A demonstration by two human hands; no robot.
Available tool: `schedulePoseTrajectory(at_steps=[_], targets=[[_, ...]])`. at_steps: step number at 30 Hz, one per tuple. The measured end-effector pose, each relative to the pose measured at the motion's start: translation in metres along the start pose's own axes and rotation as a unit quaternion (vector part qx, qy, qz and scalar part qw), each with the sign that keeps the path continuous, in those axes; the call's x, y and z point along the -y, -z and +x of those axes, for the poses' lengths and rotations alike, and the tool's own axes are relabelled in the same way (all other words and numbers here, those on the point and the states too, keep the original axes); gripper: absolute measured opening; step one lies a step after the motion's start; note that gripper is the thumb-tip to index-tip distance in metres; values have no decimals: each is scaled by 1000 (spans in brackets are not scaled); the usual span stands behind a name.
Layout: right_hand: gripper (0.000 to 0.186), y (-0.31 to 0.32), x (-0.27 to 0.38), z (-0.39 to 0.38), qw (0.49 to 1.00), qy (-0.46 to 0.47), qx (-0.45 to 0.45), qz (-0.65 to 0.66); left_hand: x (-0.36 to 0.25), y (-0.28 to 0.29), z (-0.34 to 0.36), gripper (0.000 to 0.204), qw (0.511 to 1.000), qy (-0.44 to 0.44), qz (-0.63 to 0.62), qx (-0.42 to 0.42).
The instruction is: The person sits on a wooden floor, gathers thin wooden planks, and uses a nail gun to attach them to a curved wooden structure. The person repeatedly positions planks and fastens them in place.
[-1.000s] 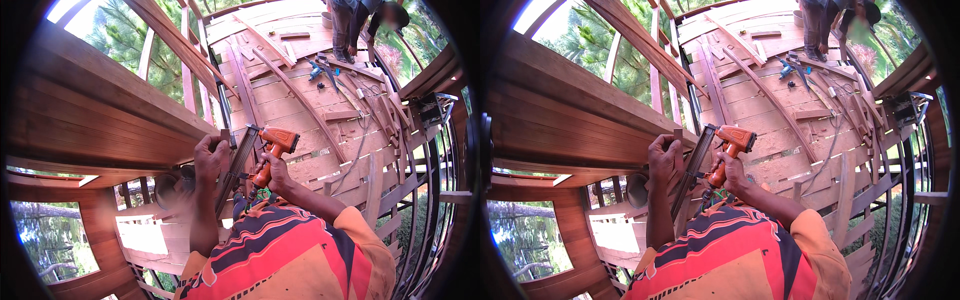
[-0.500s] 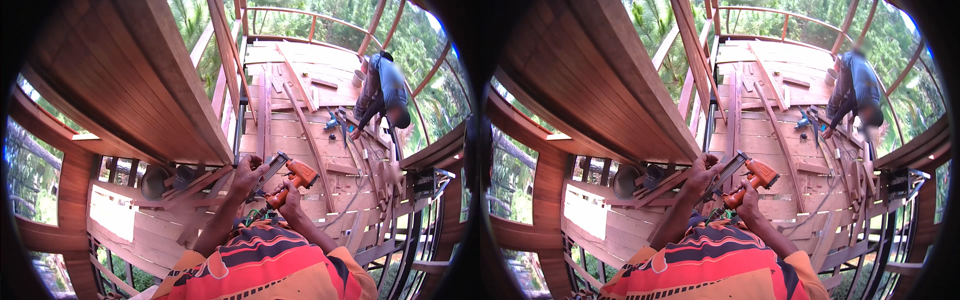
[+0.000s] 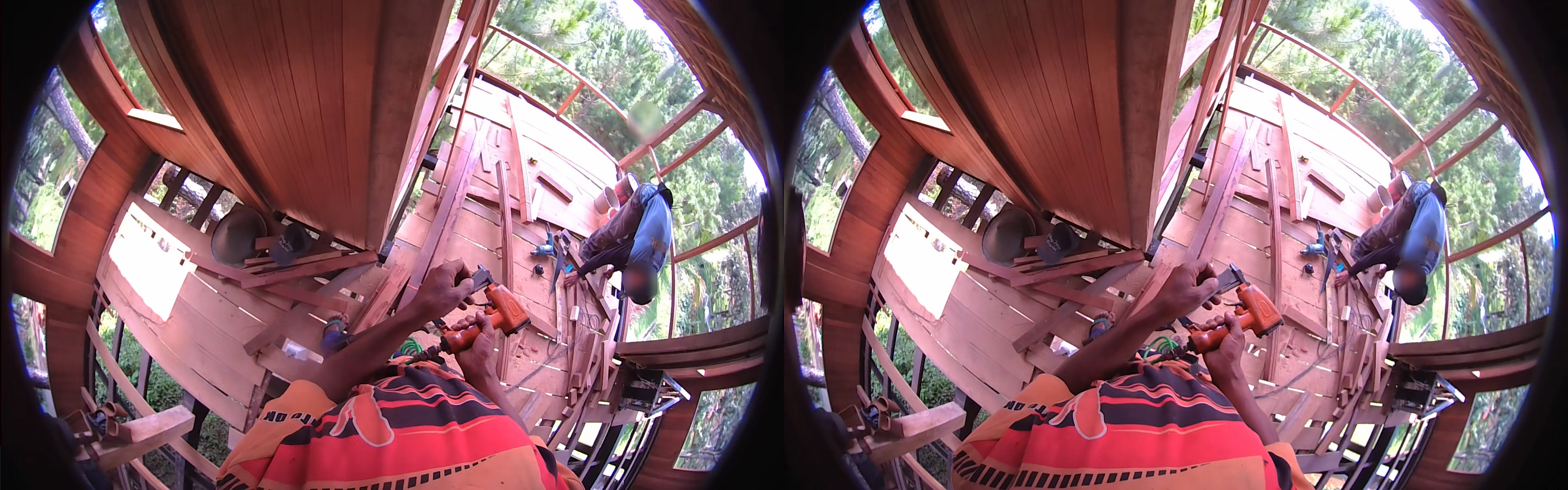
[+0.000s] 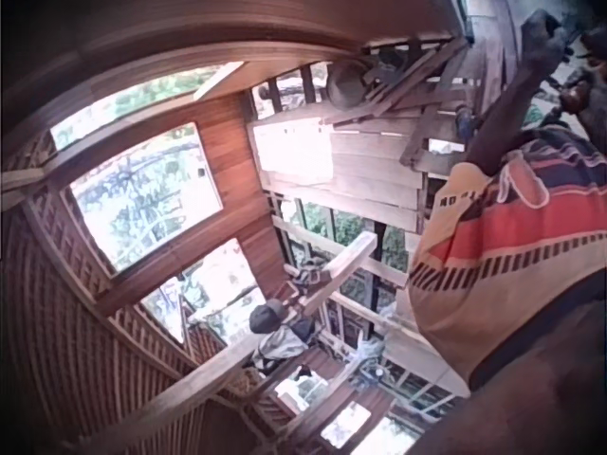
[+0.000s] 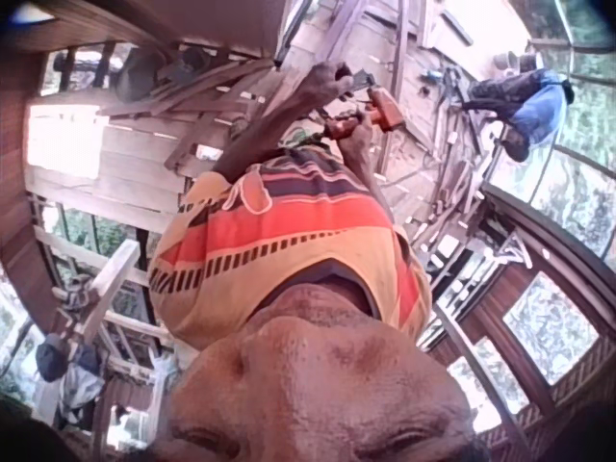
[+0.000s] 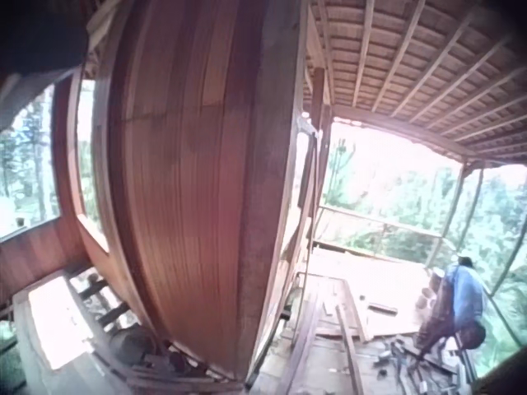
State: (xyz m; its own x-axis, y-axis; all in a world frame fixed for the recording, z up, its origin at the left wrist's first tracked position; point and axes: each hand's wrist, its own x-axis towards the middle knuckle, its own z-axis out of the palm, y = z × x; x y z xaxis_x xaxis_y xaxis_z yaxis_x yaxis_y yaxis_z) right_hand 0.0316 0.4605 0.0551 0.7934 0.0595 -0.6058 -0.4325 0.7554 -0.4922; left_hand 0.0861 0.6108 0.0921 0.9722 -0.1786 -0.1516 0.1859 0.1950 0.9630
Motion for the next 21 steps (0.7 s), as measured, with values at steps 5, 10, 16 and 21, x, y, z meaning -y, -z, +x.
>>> schedulePoseTrajectory(at_steps=[5, 10, 16, 21], targets=[[11, -18, -5, -9, 1000, 2, 2, 1, 5, 14, -4, 13, 999, -4, 12, -39], [13, -7, -1, 1, 1000, 25, -2, 12, 2, 20, 6, 13, 974, -75, 188, -101], [13, -2, 1, 12, 999, 20, -12, 24, -13, 19, 21, 16, 945, -31, 319, -68], [12, -8, 2, 8, 999, 5, -5, 45, 0, 14, 34, 15, 919, -33, 391, -29]])
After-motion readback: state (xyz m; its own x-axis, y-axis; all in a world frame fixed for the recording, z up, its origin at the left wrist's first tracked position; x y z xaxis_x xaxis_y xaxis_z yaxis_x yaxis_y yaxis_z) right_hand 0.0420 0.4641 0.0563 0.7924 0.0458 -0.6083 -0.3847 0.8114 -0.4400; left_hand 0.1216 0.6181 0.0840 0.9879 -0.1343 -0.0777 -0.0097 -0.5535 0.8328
